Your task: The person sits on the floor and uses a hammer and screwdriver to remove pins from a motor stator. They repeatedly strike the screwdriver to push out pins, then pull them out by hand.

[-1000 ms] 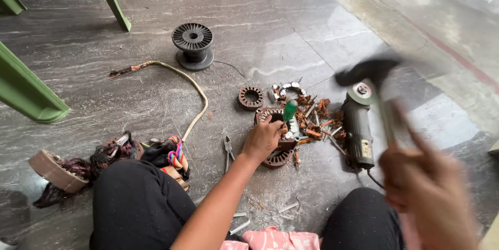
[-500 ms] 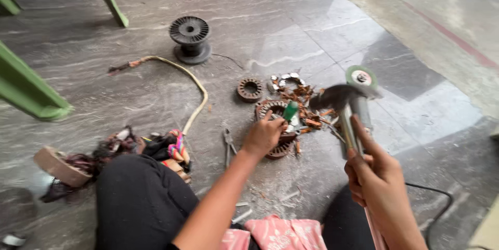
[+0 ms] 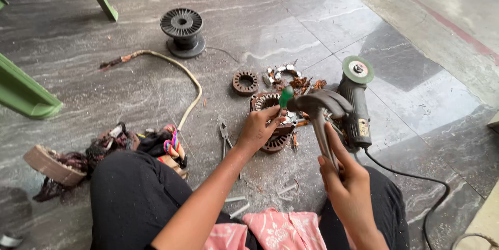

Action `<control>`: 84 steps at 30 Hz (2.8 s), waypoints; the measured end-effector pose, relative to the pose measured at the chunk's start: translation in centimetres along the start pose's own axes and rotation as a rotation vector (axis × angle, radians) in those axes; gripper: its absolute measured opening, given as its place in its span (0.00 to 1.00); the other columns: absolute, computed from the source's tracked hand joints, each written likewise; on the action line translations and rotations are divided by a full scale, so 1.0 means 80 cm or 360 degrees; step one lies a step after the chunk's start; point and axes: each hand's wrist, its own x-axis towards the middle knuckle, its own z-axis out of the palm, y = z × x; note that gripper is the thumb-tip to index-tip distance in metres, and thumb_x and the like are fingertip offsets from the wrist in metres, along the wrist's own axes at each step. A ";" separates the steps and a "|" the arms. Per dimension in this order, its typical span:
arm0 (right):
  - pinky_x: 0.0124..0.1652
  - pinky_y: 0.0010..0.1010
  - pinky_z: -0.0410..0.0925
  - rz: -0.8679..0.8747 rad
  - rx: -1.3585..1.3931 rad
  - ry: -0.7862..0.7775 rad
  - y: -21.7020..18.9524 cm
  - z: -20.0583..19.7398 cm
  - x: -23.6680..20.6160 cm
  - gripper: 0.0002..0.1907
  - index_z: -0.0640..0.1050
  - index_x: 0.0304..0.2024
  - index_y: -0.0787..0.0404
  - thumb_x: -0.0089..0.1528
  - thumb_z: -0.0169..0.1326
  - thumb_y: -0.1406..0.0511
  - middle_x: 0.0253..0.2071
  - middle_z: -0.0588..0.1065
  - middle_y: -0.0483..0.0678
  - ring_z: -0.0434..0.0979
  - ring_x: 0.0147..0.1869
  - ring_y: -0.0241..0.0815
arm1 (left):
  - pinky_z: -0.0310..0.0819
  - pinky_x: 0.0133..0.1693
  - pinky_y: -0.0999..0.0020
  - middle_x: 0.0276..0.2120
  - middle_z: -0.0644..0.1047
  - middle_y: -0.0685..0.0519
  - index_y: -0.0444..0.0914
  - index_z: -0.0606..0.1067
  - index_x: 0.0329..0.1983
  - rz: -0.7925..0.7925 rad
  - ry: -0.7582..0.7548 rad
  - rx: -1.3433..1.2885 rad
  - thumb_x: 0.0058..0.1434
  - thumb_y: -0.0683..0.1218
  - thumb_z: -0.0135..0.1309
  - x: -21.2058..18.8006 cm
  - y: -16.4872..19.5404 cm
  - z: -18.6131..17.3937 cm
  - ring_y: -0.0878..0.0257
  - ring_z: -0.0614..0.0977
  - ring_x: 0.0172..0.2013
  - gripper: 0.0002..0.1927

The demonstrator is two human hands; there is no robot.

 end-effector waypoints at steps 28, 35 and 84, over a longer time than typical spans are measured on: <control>0.26 0.23 0.61 -0.1062 0.0292 0.0666 -0.091 -0.034 -0.005 0.28 0.62 0.73 0.60 0.70 0.46 0.68 0.31 0.76 0.45 0.69 0.23 0.26 | 0.74 0.23 0.65 0.23 0.82 0.51 0.40 0.83 0.36 0.0024 -0.0008 0.0085 0.65 0.49 0.61 0.005 -0.007 0.014 0.64 0.83 0.21 0.08; 0.23 0.26 0.54 0.0031 -0.0118 -0.0109 0.020 -0.024 0.021 0.35 0.70 0.74 0.41 0.67 0.52 0.73 0.24 0.64 0.49 0.57 0.23 0.33 | 0.77 0.25 0.68 0.25 0.83 0.51 0.41 0.83 0.39 -0.0008 0.0002 0.0105 0.64 0.46 0.58 -0.014 0.001 0.012 0.64 0.84 0.22 0.06; 0.18 0.23 0.59 0.0080 0.0186 0.0083 -0.036 -0.073 0.013 0.32 0.73 0.67 0.45 0.60 0.51 0.71 0.24 0.73 0.41 0.65 0.20 0.31 | 0.74 0.22 0.71 0.28 0.84 0.51 0.42 0.83 0.41 -0.0122 -0.0074 0.0070 0.69 0.44 0.56 -0.018 -0.001 0.028 0.63 0.83 0.20 0.06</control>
